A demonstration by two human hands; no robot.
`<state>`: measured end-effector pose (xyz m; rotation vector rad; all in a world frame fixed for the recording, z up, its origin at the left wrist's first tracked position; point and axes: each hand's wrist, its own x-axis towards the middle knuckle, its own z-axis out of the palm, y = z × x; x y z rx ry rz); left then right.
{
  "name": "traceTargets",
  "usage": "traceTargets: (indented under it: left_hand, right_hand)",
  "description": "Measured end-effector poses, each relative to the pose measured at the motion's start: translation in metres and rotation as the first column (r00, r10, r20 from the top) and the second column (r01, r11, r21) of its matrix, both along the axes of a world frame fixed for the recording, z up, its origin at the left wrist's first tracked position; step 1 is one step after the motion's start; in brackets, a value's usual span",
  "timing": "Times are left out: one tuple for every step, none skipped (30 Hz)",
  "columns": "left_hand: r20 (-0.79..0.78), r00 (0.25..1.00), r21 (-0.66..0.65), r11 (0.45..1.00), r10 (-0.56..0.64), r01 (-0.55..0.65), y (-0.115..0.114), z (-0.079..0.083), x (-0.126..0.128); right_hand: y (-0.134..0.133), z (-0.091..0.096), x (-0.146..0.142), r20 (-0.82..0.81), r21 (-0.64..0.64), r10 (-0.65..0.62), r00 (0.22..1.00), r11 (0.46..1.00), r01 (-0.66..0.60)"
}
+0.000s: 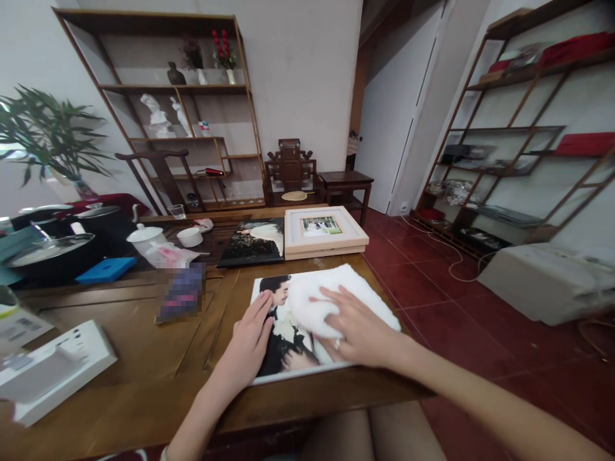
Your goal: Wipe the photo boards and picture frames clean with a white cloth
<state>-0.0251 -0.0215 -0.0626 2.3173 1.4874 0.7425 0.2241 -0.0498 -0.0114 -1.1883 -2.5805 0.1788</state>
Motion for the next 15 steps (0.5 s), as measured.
traceTargets:
  left_hand:
    - [0.002, 1.000, -0.002, 1.000, 0.004, -0.004, -0.001, 0.001, 0.000]
    - [0.004, 1.000, -0.004, 1.000, 0.006, -0.006, -0.001, 0.002, 0.000]
    - [0.006, 1.000, -0.007, 1.000, 0.007, -0.007, -0.002, 0.003, 0.001]
    - [0.007, 1.000, -0.009, 1.000, 0.008, -0.008, -0.003, 0.005, 0.001]
    - [0.009, 1.000, -0.011, 1.000, 0.011, -0.011, -0.003, 0.005, 0.001]
    - [0.009, 1.000, -0.013, 1.000, 0.013, -0.013, -0.004, 0.006, 0.002]
    - [0.010, 1.000, -0.014, 1.000, 0.015, -0.015, -0.004, 0.006, 0.002]
    - [0.013, 1.000, -0.013, 1.000, 0.017, -0.017, -0.004, 0.005, 0.002]
    - [0.017, 1.000, -0.010, 1.000, 0.017, -0.016, -0.003, 0.004, 0.002]
    - [0.022, 1.000, -0.001, 1.000, 0.015, -0.015, -0.003, 0.003, 0.002]
    - [0.028, 1.000, 0.010, 1.000, 0.012, -0.012, -0.002, 0.002, 0.002]
    - [0.033, 0.999, 0.022, 1.000, 0.008, -0.009, -0.001, 0.000, 0.001]
    - [0.036, 0.999, 0.030, 1.000, 0.006, -0.007, -0.001, -0.001, 0.001]
    - [0.037, 0.999, 0.035, 0.999, 0.004, -0.006, 0.000, -0.002, 0.001]
    - [0.037, 0.999, 0.034, 0.999, 0.004, -0.005, 0.000, -0.002, 0.001]
  right_hand:
    - [0.015, 0.000, 0.000, 0.008, 0.022, -0.035, 0.999, 0.999, 0.035]
    - [0.030, 0.000, 0.000, 0.016, 0.040, -0.063, 0.998, 0.997, 0.063]
    - [0.042, 0.000, -0.001, 0.018, 0.057, -0.092, 0.996, 0.994, 0.091]
    - [0.052, 0.000, -0.001, 0.024, 0.066, -0.108, 0.994, 0.992, 0.106]
    - [0.058, 0.000, -0.002, 0.030, 0.071, -0.115, 0.993, 0.991, 0.113]
    - [0.061, 0.000, -0.003, 0.037, 0.074, -0.115, 0.993, 0.991, 0.112]
    - [0.060, 0.001, -0.004, 0.043, 0.073, -0.109, 0.993, 0.992, 0.105]
    - [0.055, 0.001, -0.005, 0.048, 0.068, -0.099, 0.994, 0.993, 0.095]
    - [0.046, 0.001, -0.007, 0.052, 0.059, -0.085, 0.995, 0.995, 0.082]
    - [0.034, 0.002, -0.009, 0.057, 0.044, -0.071, 0.996, 0.997, 0.069]
    - [0.019, 0.002, -0.011, 0.065, 0.020, -0.052, 0.997, 0.999, 0.050]
    - [0.004, 0.003, -0.013, 0.076, -0.007, -0.034, 0.997, 0.999, 0.035]
    - [-0.012, 0.004, -0.015, 0.098, -0.043, -0.001, 0.995, 0.999, 0.005]
    - [-0.028, 0.005, -0.017, 0.117, -0.075, 0.035, 0.992, 0.997, -0.026]
    - [-0.041, 0.005, -0.019, 0.134, -0.106, 0.090, 0.987, 0.991, -0.076]
